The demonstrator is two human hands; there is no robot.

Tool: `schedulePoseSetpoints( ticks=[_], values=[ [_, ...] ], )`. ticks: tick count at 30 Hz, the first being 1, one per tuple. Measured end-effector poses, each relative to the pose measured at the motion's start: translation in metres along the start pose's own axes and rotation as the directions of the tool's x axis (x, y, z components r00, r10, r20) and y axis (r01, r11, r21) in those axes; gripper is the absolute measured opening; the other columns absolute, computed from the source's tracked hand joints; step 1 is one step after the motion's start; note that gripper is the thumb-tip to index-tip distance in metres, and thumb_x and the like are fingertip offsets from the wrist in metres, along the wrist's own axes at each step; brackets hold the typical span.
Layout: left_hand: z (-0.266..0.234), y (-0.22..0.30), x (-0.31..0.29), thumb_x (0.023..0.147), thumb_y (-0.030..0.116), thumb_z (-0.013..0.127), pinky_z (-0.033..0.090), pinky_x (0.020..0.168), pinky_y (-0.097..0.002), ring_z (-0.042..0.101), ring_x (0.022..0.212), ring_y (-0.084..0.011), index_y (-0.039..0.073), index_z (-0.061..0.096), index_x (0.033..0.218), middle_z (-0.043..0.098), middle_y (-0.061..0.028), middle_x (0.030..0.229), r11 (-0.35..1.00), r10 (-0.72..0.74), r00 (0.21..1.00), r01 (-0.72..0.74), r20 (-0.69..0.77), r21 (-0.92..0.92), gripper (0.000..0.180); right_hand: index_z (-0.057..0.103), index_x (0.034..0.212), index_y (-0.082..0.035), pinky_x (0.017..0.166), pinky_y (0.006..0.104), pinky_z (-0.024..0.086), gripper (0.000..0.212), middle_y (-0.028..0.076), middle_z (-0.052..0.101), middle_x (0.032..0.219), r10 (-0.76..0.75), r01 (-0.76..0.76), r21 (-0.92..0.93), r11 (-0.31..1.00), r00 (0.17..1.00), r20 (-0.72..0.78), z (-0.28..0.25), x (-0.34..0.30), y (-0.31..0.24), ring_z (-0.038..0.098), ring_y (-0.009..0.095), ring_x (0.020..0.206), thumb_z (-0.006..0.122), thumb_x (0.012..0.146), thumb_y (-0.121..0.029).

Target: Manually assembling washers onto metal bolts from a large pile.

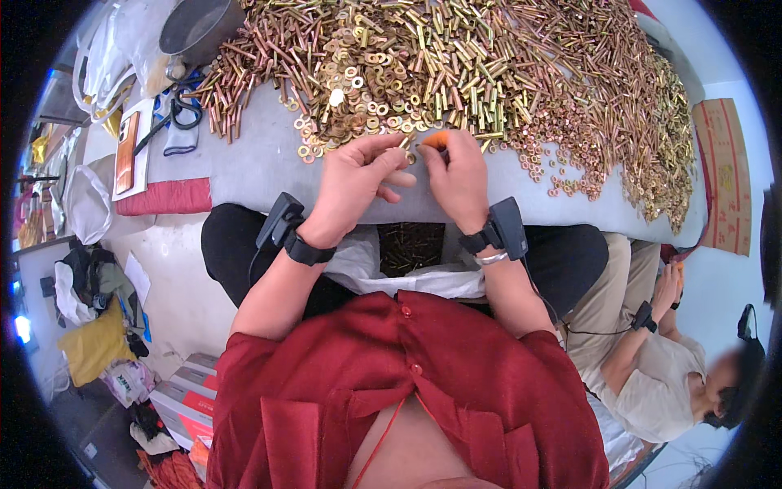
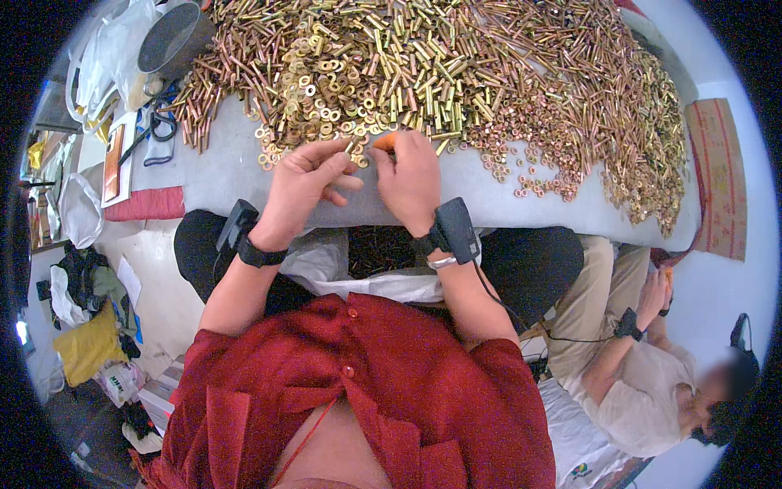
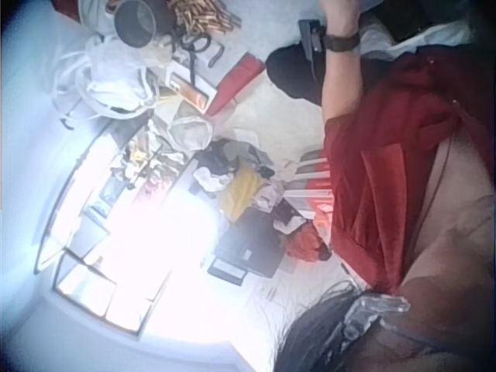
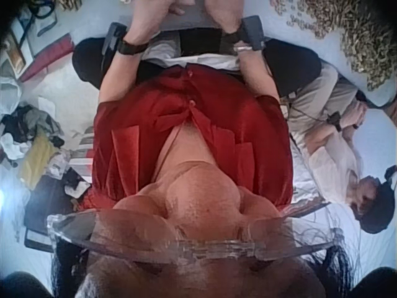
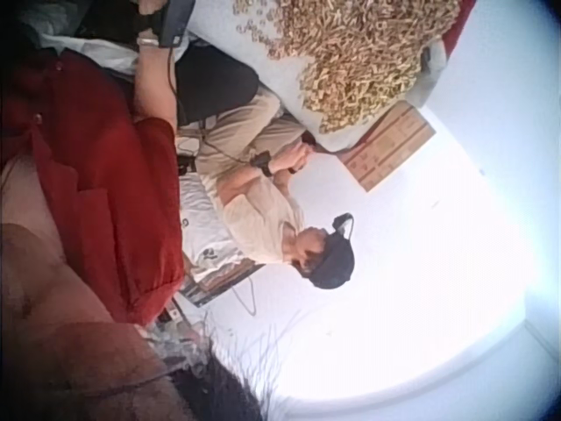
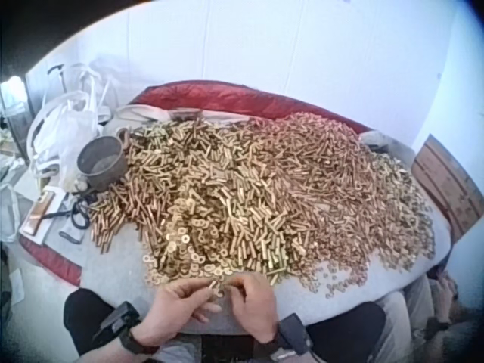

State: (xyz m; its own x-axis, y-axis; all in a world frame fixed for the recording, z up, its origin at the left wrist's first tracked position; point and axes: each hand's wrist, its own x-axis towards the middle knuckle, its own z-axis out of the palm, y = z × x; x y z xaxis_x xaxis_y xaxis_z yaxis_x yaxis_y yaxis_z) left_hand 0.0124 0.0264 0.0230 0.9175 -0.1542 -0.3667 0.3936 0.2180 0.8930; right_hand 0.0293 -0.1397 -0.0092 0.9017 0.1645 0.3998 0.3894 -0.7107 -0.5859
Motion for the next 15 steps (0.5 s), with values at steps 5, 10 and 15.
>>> schedulePoseSetpoints(
  ticks=[5,10,15],
  values=[
    [0.008,-0.008,0.002,0.090,0.013,0.059,0.054,0.053,-0.0230,0.067,0.073,-0.0161,-0.003,0.059,0.108,0.065,-0.0091,0.091,0.998,-0.063,0.997,0.062,0.048,0.024,0.024,0.059,0.088,-0.001,0.061,0.0285,0.047,0.006,0.014,0.065,0.080,0.450,-0.349,0.700,0.623,0.892,0.045,-0.009,-0.013,-0.005,0.062,0.023,0.066,0.061,0.084,-0.005],
    [0.009,-0.012,-0.001,0.091,0.015,0.058,0.054,0.056,-0.0238,0.067,0.074,-0.0161,-0.001,0.057,0.109,0.065,-0.0095,0.091,0.990,-0.138,0.985,0.133,0.102,0.055,0.024,0.060,0.089,-0.001,0.062,0.0299,0.048,0.006,0.015,0.064,0.080,0.279,-0.223,0.526,0.821,0.960,-0.030,-0.016,-0.025,-0.016,0.062,0.025,0.067,0.061,0.083,-0.003],
    [0.008,-0.016,0.002,0.093,0.017,0.056,0.056,0.059,-0.0244,0.066,0.073,-0.0163,-0.001,0.054,0.111,0.064,-0.0101,0.091,0.975,-0.194,0.949,0.214,0.247,-0.054,0.026,0.061,0.092,-0.003,0.061,0.0365,0.049,0.015,0.013,0.062,0.082,-0.075,0.105,0.177,0.979,0.983,-0.165,-0.023,-0.035,-0.010,0.060,0.030,0.071,0.066,0.078,-0.006]
  ],
)
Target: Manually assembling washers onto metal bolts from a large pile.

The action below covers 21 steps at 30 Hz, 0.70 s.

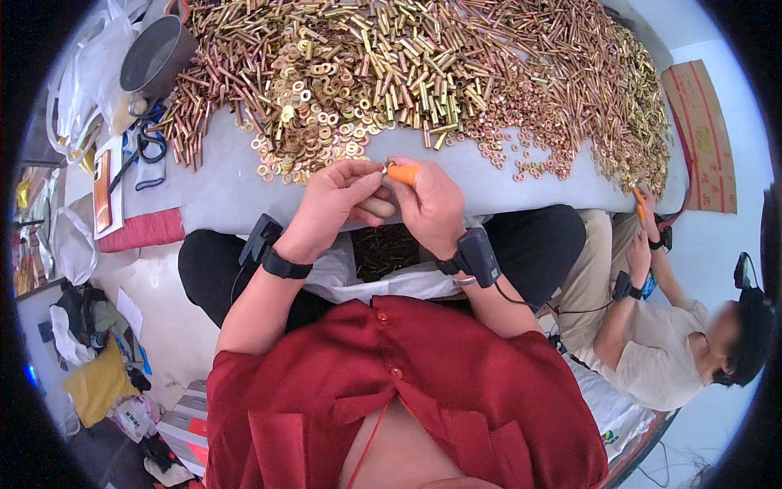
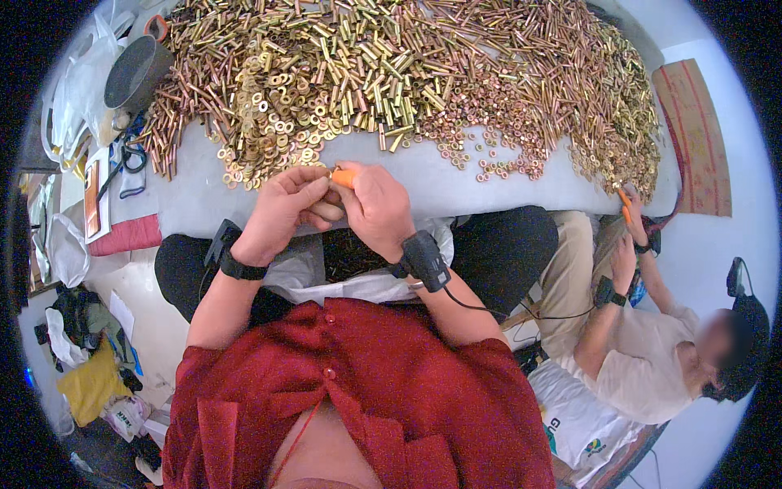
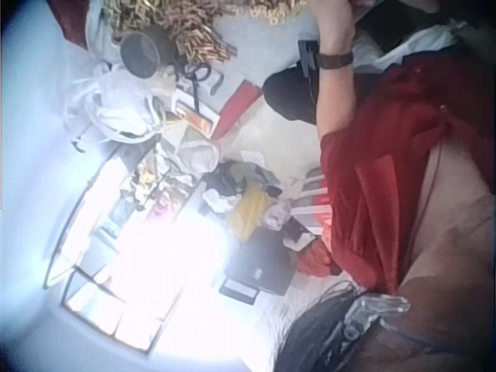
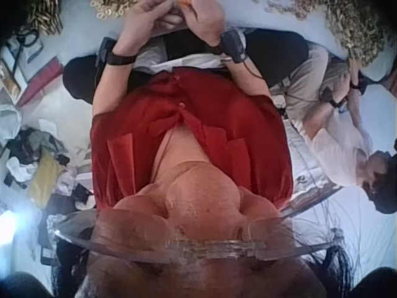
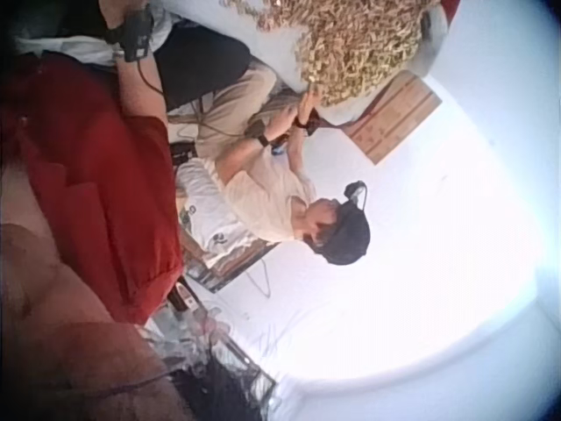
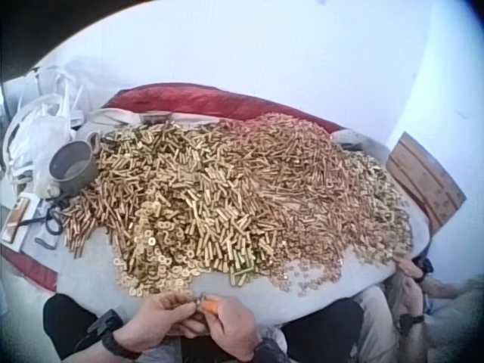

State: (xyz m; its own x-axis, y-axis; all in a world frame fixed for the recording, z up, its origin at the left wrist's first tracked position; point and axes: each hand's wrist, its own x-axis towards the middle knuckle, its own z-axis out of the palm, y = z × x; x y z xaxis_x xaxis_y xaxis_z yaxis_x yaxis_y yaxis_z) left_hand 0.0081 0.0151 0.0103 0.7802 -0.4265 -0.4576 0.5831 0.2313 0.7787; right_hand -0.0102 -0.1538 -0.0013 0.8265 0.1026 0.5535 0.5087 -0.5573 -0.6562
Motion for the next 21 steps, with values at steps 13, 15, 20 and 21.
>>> schedulePoseSetpoints(
  ticks=[13,15,20,21],
  values=[
    [0.010,-0.007,0.002,0.093,0.017,0.055,0.055,0.059,-0.0245,0.067,0.076,-0.0184,0.000,0.052,0.108,0.063,-0.0113,0.095,0.990,0.097,0.993,-0.088,-0.073,0.108,0.023,0.060,0.086,-0.003,0.065,0.0397,0.045,0.013,0.012,0.056,0.077,0.076,-0.080,-0.522,0.849,0.997,-0.030,-0.035,0.012,0.063,0.055,0.031,0.074,0.067,0.077,-0.010],
    [0.009,-0.007,0.003,0.093,0.017,0.055,0.055,0.059,-0.0243,0.067,0.076,-0.0183,0.000,0.052,0.108,0.063,-0.0108,0.095,0.990,0.093,0.992,-0.083,-0.083,0.114,0.023,0.055,0.079,-0.004,0.064,0.0402,0.044,0.013,0.012,0.053,0.076,0.102,-0.081,-0.527,0.846,0.995,0.010,-0.036,0.017,0.062,0.053,0.031,0.074,0.065,0.073,-0.007],
    [0.009,-0.009,0.006,0.091,0.014,0.057,0.055,0.057,-0.0238,0.067,0.072,-0.0170,-0.003,0.051,0.107,0.061,-0.0100,0.091,0.990,0.102,0.989,-0.090,-0.111,0.105,0.023,0.056,0.081,-0.002,0.064,0.0351,0.045,0.012,0.011,0.055,0.076,0.233,-0.235,-0.303,0.924,0.972,-0.043,-0.028,0.015,0.035,0.055,0.026,0.070,0.064,0.073,-0.004],
    [0.008,-0.010,0.005,0.091,0.014,0.057,0.055,0.057,-0.0238,0.067,0.072,-0.0170,-0.003,0.051,0.107,0.061,-0.0100,0.091,0.990,0.106,0.987,-0.093,-0.125,0.105,0.023,0.058,0.086,-0.001,0.065,0.0317,0.045,0.014,0.010,0.057,0.079,0.393,-0.393,-0.009,0.919,0.919,-0.006,-0.024,0.018,0.018,0.056,0.021,0.072,0.065,0.075,-0.006]
  ],
)
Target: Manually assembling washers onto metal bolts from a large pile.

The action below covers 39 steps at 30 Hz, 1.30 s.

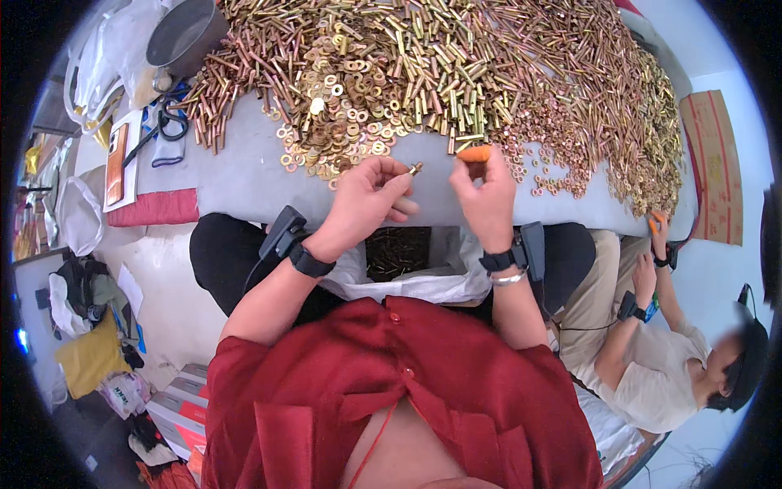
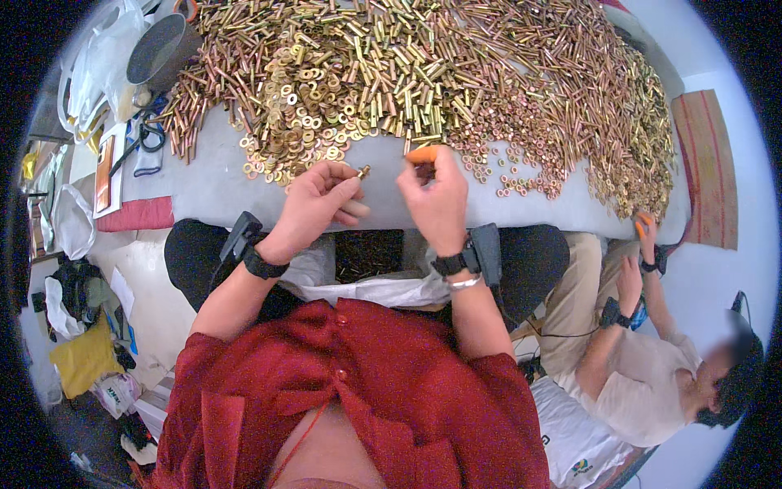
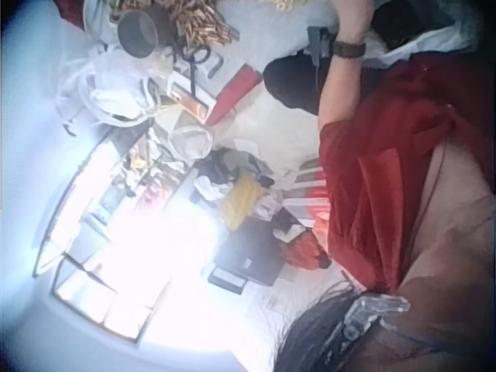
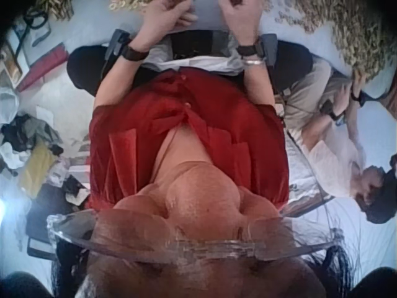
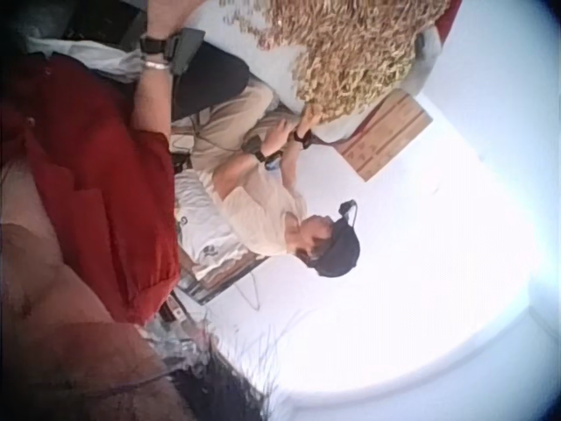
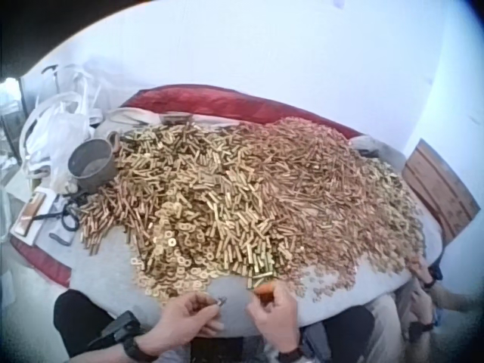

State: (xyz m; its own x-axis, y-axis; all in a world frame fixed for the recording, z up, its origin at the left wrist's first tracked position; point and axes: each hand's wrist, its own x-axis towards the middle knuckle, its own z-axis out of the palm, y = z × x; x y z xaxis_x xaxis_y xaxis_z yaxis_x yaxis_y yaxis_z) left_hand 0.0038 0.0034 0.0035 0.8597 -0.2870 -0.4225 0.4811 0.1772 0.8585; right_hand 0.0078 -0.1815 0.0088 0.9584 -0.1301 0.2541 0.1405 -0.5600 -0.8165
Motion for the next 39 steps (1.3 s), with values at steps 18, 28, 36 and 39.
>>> schedulePoseSetpoints(
  ticks=[18,28,36,39],
  values=[
    [0.009,-0.007,-0.006,0.092,0.010,0.055,0.055,0.056,-0.0252,0.064,0.067,-0.0132,0.000,0.052,0.104,0.061,-0.0066,0.086,0.991,0.136,0.986,-0.135,0.093,-0.016,0.016,0.058,0.103,0.002,0.078,0.0253,0.043,0.017,0.006,0.057,0.093,0.066,-0.145,0.261,0.954,0.955,0.288,0.000,-0.017,-0.023,0.054,0.015,0.085,0.053,0.088,-0.001],
    [0.007,-0.004,-0.008,0.091,0.009,0.055,0.053,0.057,-0.0261,0.064,0.067,-0.0138,-0.001,0.054,0.101,0.063,-0.0064,0.084,0.946,0.281,0.958,-0.287,0.062,0.148,0.014,0.063,0.097,0.001,0.072,0.0253,0.043,0.012,0.006,0.056,0.086,-0.102,0.059,0.180,0.982,0.964,0.244,-0.001,-0.010,-0.028,0.054,0.014,0.080,0.058,0.086,-0.002],
    [0.010,-0.013,0.000,0.088,0.006,0.057,0.051,0.057,-0.0260,0.062,0.066,-0.0102,-0.002,0.056,0.098,0.062,-0.0057,0.079,0.710,0.600,0.796,-0.575,0.077,0.408,0.012,0.063,0.095,0.000,0.062,0.0248,0.042,0.012,0.005,0.055,0.074,-0.106,0.112,-0.015,0.994,0.969,0.223,0.002,-0.004,-0.029,0.052,0.012,0.068,0.062,0.084,-0.006],
    [0.009,-0.004,0.000,0.088,0.007,0.058,0.051,0.056,-0.0254,0.062,0.066,-0.0097,-0.002,0.055,0.098,0.062,-0.0054,0.078,0.887,0.406,0.914,-0.393,-0.004,0.244,0.013,0.063,0.098,0.000,0.062,0.0243,0.042,0.014,0.003,0.057,0.075,-0.021,0.001,0.103,0.995,0.981,0.192,0.010,-0.002,-0.030,0.052,0.011,0.066,0.060,0.086,-0.006]
  ],
)
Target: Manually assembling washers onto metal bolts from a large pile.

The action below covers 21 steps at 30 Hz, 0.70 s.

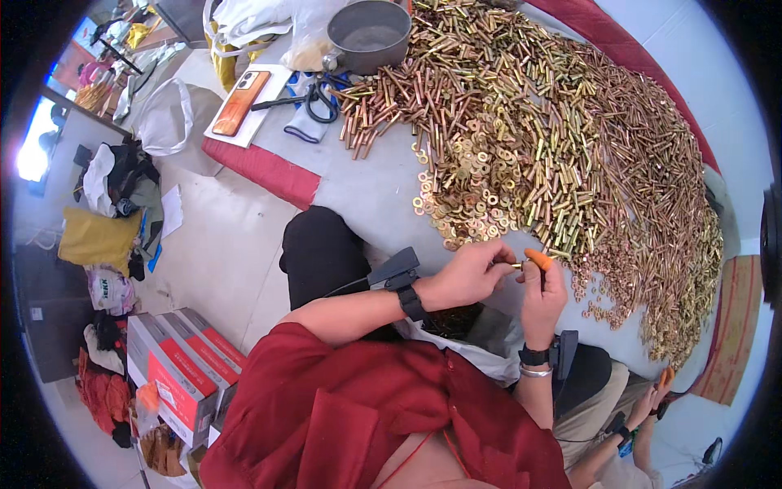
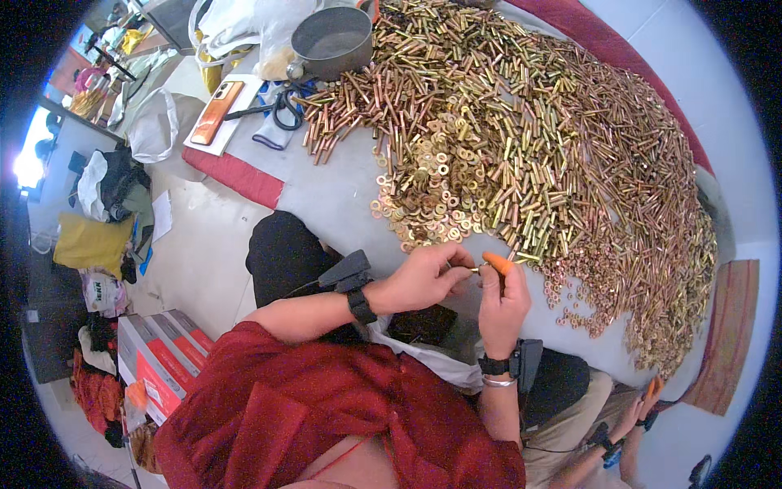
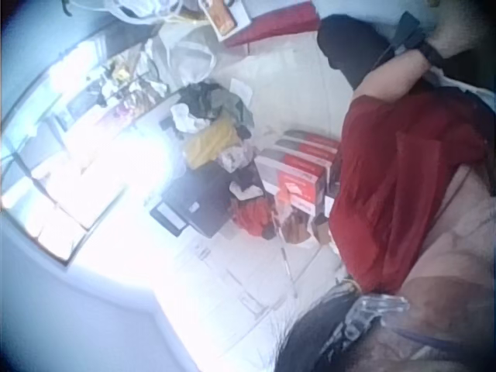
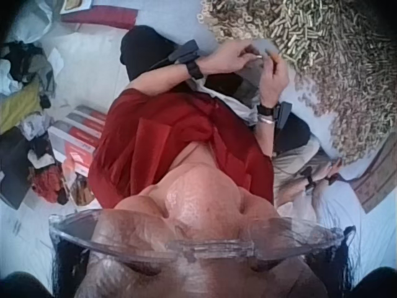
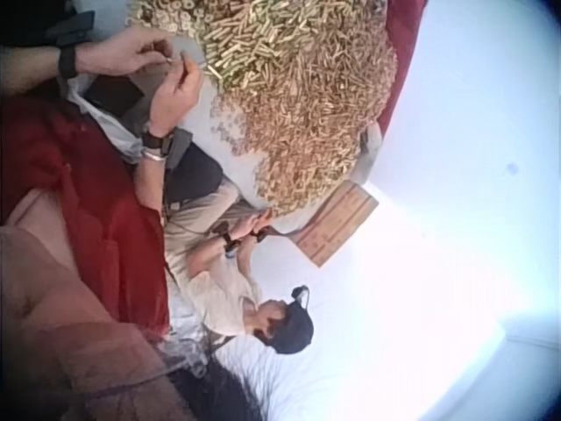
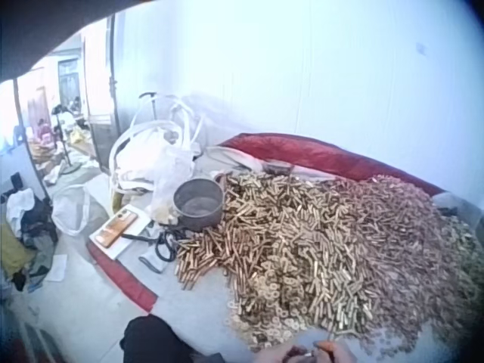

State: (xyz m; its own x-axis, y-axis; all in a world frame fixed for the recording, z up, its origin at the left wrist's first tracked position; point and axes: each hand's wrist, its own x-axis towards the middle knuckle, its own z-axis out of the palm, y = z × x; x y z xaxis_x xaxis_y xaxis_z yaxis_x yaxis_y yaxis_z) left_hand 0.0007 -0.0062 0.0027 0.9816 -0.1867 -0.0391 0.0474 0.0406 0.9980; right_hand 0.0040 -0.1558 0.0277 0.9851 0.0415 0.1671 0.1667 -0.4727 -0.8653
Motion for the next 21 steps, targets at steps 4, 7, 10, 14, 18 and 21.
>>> schedulePoseSetpoints(
  ticks=[4,7,10,14,18,21],
  values=[
    [-0.011,0.005,-0.004,0.089,0.009,0.057,0.051,0.055,-0.0251,0.063,0.064,-0.0097,-0.001,0.054,0.098,0.062,-0.0054,0.078,0.990,-0.121,0.992,0.119,-0.029,-0.081,0.014,0.062,0.105,0.002,0.064,0.0233,0.043,0.019,0.002,0.059,0.083,0.190,-0.196,0.300,0.934,0.981,0.049,0.006,0.000,0.003,0.053,0.009,0.069,0.053,0.091,-0.008],
    [-0.010,0.005,-0.006,0.089,0.011,0.057,0.051,0.054,-0.0272,0.063,0.061,-0.0114,0.000,0.054,0.097,0.064,-0.0066,0.075,0.999,-0.051,0.998,0.052,-0.042,0.009,0.014,0.061,0.108,0.003,0.070,0.0253,0.046,0.023,0.005,0.062,0.091,0.274,-0.270,0.228,0.936,0.962,0.013,0.009,0.000,-0.005,0.056,0.012,0.076,0.052,0.092,-0.010],
    [-0.002,-0.001,-0.004,0.088,0.013,0.058,0.051,0.054,-0.0291,0.063,0.059,-0.0131,0.000,0.056,0.094,0.063,-0.0093,0.070,0.996,0.073,0.996,-0.070,-0.058,0.046,0.014,0.061,0.109,0.005,0.077,0.0277,0.046,0.026,0.008,0.063,0.098,0.278,-0.265,0.215,0.940,0.960,-0.031,0.010,-0.006,0.007,0.058,0.015,0.088,0.050,0.093,-0.013],
    [0.004,-0.009,-0.003,0.088,0.012,0.058,0.048,0.051,-0.0269,0.060,0.055,-0.0123,-0.001,0.054,0.095,0.061,-0.0071,0.073,0.998,0.042,0.999,-0.041,0.005,-0.038,0.016,0.055,0.116,0.003,0.075,0.0260,0.047,0.030,0.006,0.060,0.101,0.359,-0.334,0.449,0.829,0.933,0.031,0.008,-0.012,0.010,0.057,0.014,0.085,0.051,0.095,-0.017],
    [0.007,-0.018,-0.002,0.089,0.010,0.056,0.048,0.049,-0.0269,0.058,0.053,-0.0118,-0.002,0.052,0.096,0.060,-0.0066,0.076,0.981,-0.045,0.999,0.045,0.006,-0.188,0.014,0.054,0.123,0.001,0.085,0.0319,0.046,0.039,0.013,0.057,0.115,0.331,-0.366,0.299,0.881,0.930,0.160,0.002,-0.013,-0.016,0.054,0.023,0.100,0.055,0.092,-0.023],
    [0.005,-0.017,0.003,0.088,0.009,0.056,0.048,0.047,-0.0266,0.057,0.052,-0.0113,-0.001,0.052,0.096,0.058,-0.0060,0.075,0.973,-0.078,0.996,0.084,0.035,-0.216,0.013,0.060,0.115,0.002,0.083,0.0320,0.046,0.035,0.013,0.057,0.114,0.399,-0.424,0.265,0.866,0.905,0.145,0.000,-0.010,-0.018,0.056,0.021,0.095,0.055,0.091,-0.023]
  ],
)
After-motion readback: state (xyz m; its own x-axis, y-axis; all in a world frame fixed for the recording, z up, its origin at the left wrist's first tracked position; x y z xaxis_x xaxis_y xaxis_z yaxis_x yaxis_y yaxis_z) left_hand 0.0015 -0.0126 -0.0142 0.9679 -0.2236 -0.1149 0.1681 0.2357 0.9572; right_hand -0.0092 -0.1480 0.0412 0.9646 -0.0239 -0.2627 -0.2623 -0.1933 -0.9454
